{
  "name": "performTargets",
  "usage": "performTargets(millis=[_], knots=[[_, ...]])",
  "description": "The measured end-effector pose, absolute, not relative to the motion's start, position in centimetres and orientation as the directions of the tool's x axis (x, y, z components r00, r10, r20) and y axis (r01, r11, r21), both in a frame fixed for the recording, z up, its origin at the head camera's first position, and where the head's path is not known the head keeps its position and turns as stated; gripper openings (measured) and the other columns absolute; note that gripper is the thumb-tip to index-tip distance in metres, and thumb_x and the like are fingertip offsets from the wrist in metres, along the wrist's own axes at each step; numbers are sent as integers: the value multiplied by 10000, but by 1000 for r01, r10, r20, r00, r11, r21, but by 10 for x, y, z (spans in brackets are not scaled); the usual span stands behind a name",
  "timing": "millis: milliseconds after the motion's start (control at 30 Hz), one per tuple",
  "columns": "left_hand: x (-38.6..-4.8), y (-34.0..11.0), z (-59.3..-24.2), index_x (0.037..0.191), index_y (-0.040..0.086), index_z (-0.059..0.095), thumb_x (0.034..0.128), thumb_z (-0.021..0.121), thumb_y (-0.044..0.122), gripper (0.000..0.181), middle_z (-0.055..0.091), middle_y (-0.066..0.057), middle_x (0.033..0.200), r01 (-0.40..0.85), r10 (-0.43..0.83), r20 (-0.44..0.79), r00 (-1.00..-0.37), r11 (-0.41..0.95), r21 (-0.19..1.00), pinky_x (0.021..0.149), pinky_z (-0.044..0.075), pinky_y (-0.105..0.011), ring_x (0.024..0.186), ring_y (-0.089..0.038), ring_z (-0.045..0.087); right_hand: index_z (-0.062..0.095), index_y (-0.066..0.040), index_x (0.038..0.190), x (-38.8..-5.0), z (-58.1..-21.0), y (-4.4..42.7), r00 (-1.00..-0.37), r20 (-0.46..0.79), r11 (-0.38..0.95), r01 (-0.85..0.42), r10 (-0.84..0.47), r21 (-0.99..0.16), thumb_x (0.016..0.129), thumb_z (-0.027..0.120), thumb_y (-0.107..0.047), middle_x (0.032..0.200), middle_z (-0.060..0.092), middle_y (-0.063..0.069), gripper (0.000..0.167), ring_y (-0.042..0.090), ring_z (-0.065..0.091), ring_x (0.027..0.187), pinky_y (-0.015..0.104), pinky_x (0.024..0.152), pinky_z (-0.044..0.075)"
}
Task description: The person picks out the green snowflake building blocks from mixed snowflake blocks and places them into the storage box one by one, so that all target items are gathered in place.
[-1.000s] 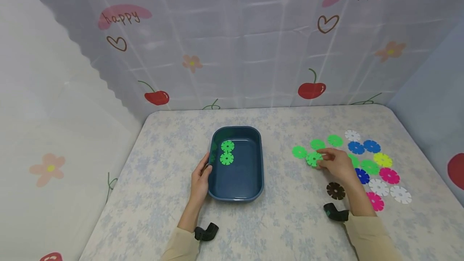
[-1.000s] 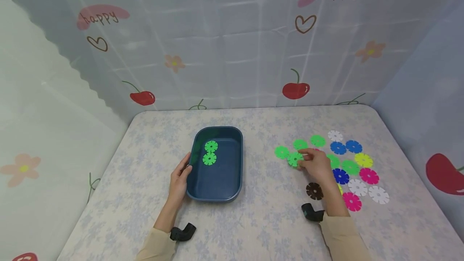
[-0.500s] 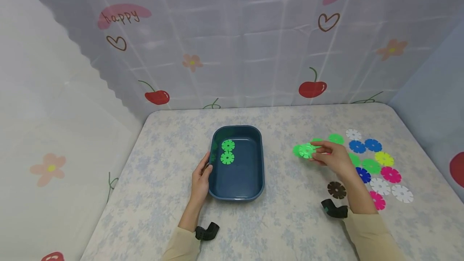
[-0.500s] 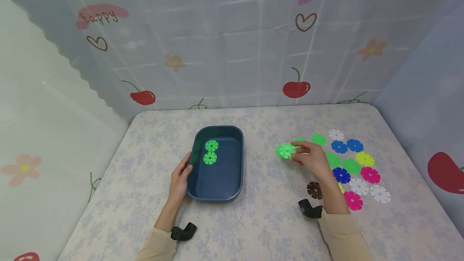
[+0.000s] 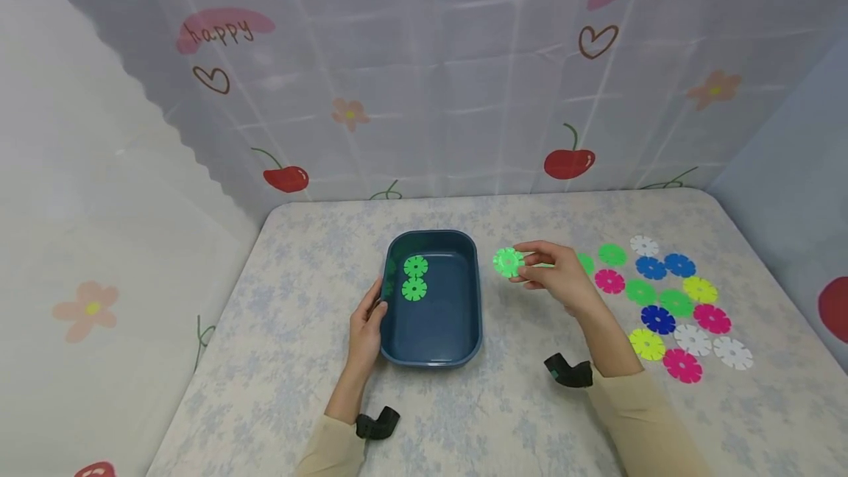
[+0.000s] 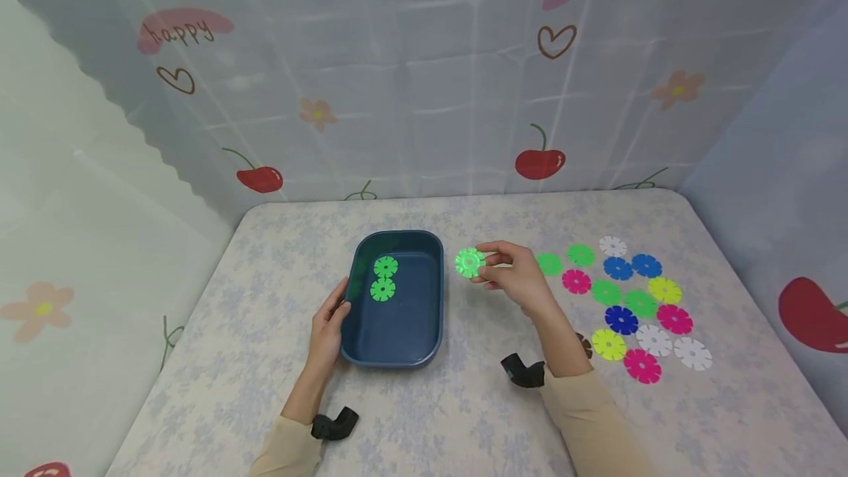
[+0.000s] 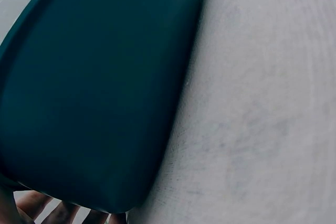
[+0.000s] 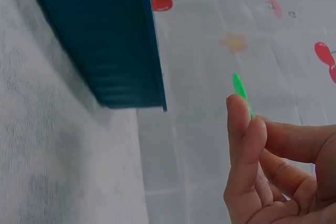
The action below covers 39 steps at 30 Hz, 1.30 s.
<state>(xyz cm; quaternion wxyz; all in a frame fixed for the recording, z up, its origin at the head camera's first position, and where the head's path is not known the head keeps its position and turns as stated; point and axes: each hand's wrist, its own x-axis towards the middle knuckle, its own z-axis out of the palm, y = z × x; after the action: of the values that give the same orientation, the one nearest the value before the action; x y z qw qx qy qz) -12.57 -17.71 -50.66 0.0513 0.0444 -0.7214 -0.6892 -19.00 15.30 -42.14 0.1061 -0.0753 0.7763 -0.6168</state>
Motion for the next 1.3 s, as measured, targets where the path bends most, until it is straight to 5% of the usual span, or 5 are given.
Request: performTargets(millis=[567,867,1000,1200,1300], knots=[[-127,-178,-507,1509,155,397,1040,438,118,473,330,-58,1585,-3,-148,5,-989,53,999,992,347,-100,1428,-282,360,561,28,1327,-196,-421,60,-894,-80,199,-11,-441,-980,925,596,23,912,574,146,404,313,733,885,403,741,581],[-128,-175,-509,1507,140,399,1038,437,109,472,338,-67,1580,-2,-147,6,-989,56,998,1149,280,-490,1422,-296,367,588,27,1283,-195,-440,27,-865,-129,244,8,-485,-970,903,606,50,860,613,127,382,276,739,820,452,740,580],[-128,-175,-508,1506,138,401,1036,435,99,472,344,-66,1577,-2,-150,7,-989,57,998,1144,299,-455,1418,-296,372,609,14,1259,-194,-447,21,-855,-158,280,15,-495,-960,896,600,68,849,625,146,366,318,733,827,423,712,580],[-128,-176,-508,1503,138,407,1034,438,95,472,354,-60,1572,-5,-156,5,-988,61,998,1041,359,-178,1412,-290,379,623,13,1229,-195,-457,10,-854,-190,314,34,-484,-949,875,602,94,826,634,148,364,341,729,814,402,680,577],[-128,-176,-508,1504,135,403,1034,437,94,473,351,-63,1574,-5,-155,5,-988,64,998,1065,357,-207,1418,-288,371,626,19,1210,-195,-462,7,-859,-207,332,46,-469,-942,870,606,97,793,637,139,350,322,731,776,386,655,573]])
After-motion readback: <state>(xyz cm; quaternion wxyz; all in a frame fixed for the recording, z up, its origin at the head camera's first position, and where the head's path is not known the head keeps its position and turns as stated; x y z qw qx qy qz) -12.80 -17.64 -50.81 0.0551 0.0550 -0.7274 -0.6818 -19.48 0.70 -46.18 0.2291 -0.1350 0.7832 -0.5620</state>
